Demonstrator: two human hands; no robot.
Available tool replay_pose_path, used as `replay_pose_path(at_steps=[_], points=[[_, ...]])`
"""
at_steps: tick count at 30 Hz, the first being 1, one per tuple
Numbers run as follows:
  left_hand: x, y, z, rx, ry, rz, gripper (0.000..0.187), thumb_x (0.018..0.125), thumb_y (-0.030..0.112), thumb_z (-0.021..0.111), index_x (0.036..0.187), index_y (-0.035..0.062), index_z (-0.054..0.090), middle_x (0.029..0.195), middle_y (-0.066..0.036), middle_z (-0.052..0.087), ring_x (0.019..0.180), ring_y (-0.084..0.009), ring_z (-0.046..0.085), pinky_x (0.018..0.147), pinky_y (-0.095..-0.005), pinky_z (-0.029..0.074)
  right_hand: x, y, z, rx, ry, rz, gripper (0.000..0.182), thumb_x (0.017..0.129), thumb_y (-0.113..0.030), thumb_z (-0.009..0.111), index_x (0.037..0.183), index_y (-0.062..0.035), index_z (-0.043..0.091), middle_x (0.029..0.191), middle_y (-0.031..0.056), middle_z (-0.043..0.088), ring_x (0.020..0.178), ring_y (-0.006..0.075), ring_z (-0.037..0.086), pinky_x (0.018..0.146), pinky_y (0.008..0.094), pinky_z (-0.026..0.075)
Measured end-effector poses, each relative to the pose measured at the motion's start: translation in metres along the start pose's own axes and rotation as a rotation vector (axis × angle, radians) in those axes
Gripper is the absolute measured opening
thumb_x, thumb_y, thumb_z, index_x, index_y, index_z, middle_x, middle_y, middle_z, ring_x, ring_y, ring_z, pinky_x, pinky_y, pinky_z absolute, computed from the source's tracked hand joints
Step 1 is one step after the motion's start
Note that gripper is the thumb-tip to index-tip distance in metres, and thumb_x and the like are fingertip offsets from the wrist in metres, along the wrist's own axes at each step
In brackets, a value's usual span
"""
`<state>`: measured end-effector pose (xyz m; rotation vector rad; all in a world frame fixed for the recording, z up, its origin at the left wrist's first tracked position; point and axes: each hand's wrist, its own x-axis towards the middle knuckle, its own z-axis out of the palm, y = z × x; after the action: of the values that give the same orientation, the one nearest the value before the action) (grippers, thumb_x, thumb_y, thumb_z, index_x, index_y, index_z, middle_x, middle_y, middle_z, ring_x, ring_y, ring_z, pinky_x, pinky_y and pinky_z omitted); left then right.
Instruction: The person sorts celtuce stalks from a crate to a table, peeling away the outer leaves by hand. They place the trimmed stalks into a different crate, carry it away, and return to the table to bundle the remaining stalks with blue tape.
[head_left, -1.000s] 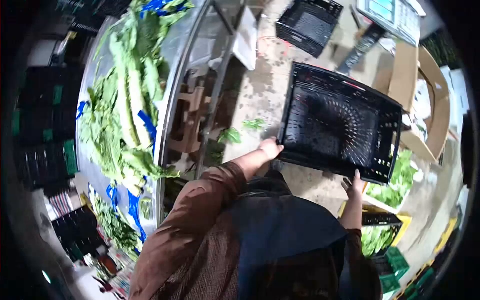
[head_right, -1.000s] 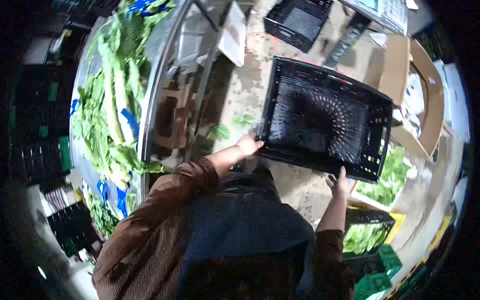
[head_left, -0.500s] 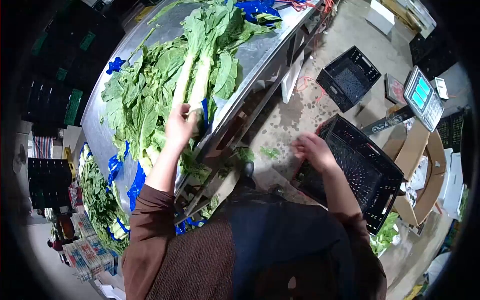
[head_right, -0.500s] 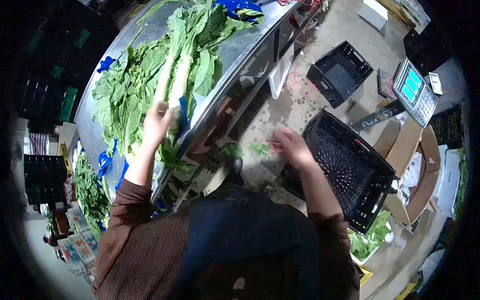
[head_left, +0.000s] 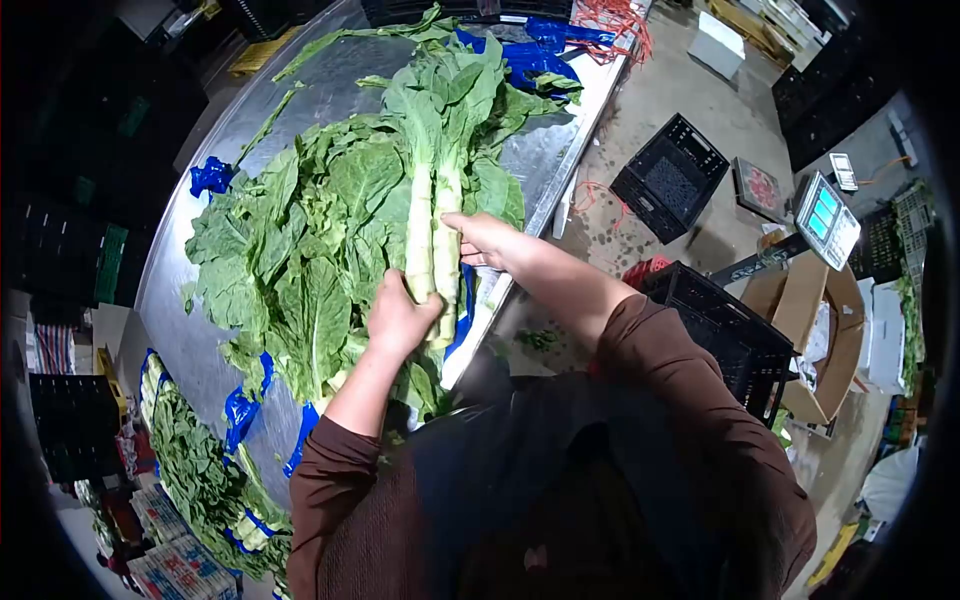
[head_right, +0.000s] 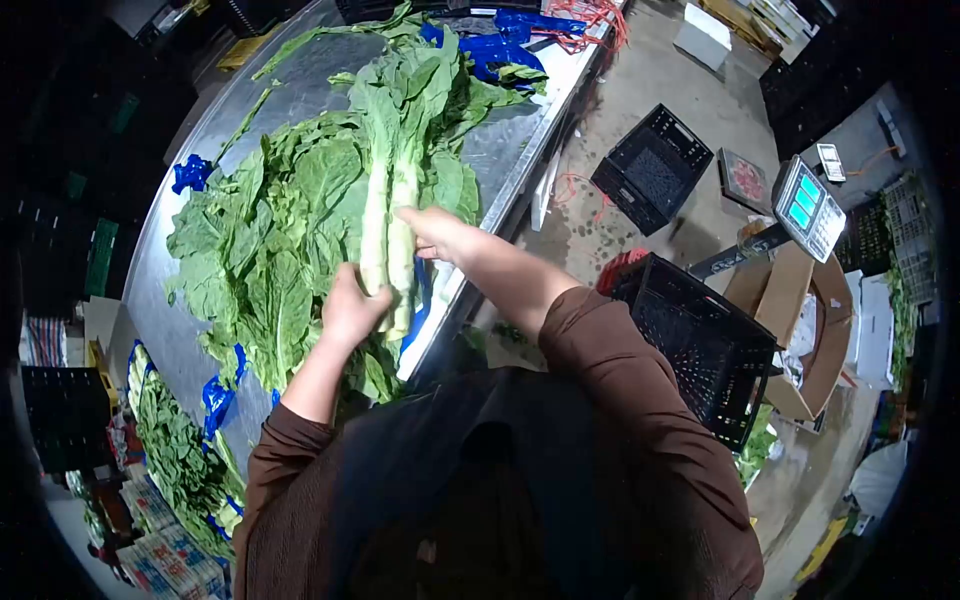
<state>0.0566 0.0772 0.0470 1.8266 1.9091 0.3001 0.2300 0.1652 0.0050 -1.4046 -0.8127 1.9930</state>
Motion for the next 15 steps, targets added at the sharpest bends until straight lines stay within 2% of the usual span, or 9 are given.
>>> replay_pose_path(at_steps=[2,3,5,7,9,11,13,14,15], points=[[0.002,0.005,-0.002,-0.071,-0.107,-0.065,0.060,0.072,0.036,0.066,0.111,-0.0019,0.042,0.098,-0.024,0.062,0.091,-0.0387,0.063,0.080,-0.0453,0.049,0.015,0.000,0.002,0.023,-0.023,0.015,0.040,0.091,-0.041,0.053,0.113,-0.0083,0.060,0.095,0.0038,0.069,0.081,0.0143,0.066,0.074,0.0300,0.049],[0.003,0.002,0.001,-0.078,-0.107,-0.028,0.060,0.074,0.035,0.065,0.112,-0.0020,0.037,0.094,-0.026,0.063,0.087,-0.0401,0.064,0.079,-0.0462,0.050,0.013,-0.005,0.006,0.023,-0.014,0.012,0.040,0.091,-0.041,0.053,0.113,-0.0083,0.060,0.095,0.0038,0.069,0.081,0.0143,0.066,0.074,0.0300,0.049],[0.004,0.006,-0.005,-0.102,-0.173,-0.044,0.059,0.075,0.035,0.065,0.112,-0.0016,0.035,0.092,-0.027,0.063,0.086,-0.0409,0.064,0.078,-0.0464,0.050,0.002,-0.013,0.017,0.243,-0.113,-0.012,0.042,0.090,-0.043,0.057,0.112,-0.0075,0.060,0.095,0.0054,0.068,0.083,0.0165,0.067,0.075,0.0323,0.051],[0.004,0.003,-0.005,-0.139,-0.144,-0.005,0.059,0.075,0.033,0.065,0.112,-0.0010,0.034,0.091,-0.028,0.063,0.084,-0.0420,0.064,0.076,-0.0470,0.050,-0.001,-0.020,0.023,0.263,-0.111,-0.029,0.047,0.087,-0.046,0.061,0.112,-0.0059,0.060,0.096,0.0068,0.068,0.083,0.0177,0.067,0.073,0.0318,0.052],[0.001,0.009,-0.013,-0.293,-0.124,-0.024,0.058,0.075,0.029,0.067,0.112,-0.0001,0.033,0.091,-0.032,0.061,0.086,-0.0445,0.062,0.077,-0.0484,0.049,-0.012,-0.027,0.029,0.245,-0.082,-0.036,0.049,0.085,-0.049,0.063,0.108,-0.0052,0.060,0.093,0.0078,0.068,0.077,0.0180,0.066,0.066,0.0299,0.053],[-0.001,0.020,-0.020,-0.273,-0.125,-0.028,0.058,0.075,0.028,0.068,0.112,-0.0002,0.033,0.090,-0.031,0.061,0.084,-0.0446,0.062,0.075,-0.0495,0.050,-0.011,-0.031,0.034,0.259,-0.054,-0.032,0.050,0.084,-0.051,0.063,0.105,-0.0051,0.061,0.091,0.0083,0.067,0.075,0.0188,0.066,0.064,0.0297,0.052],[0.000,0.027,-0.022,-0.054,-0.080,0.012,0.058,0.074,0.026,0.068,0.112,-0.0003,0.034,0.087,-0.028,0.061,0.082,-0.0447,0.062,0.072,-0.0502,0.050,-0.008,-0.034,0.036,0.266,-0.030,-0.028,0.051,0.083,-0.052,0.064,0.102,-0.0050,0.061,0.088,0.0089,0.067,0.072,0.0196,0.065,0.061,0.0295,0.052],[-0.002,0.023,-0.019,0.014,-0.026,0.098,0.058,0.073,0.025,0.068,0.113,0.0003,0.035,0.089,-0.025,0.060,0.080,-0.0427,0.062,0.070,-0.0494,0.050,-0.007,-0.035,0.033,0.247,-0.062,-0.048,0.051,0.083,-0.052,0.064,0.101,-0.0047,0.061,0.086,0.0094,0.066,0.070,0.0200,0.064,0.062,0.0301,0.051],[-0.005,0.019,-0.017,0.009,-0.028,0.092,0.058,0.073,0.025,0.068,0.113,0.0003,0.035,0.089,-0.025,0.060,0.080,-0.0427,0.062,0.070,-0.0494,0.050,-0.007,-0.035,0.031,0.228,-0.095,-0.067,0.051,0.083,-0.053,0.064,0.099,-0.0044,0.061,0.083,0.0099,0.066,0.068,0.0205,0.063,0.063,0.0307,0.051]])
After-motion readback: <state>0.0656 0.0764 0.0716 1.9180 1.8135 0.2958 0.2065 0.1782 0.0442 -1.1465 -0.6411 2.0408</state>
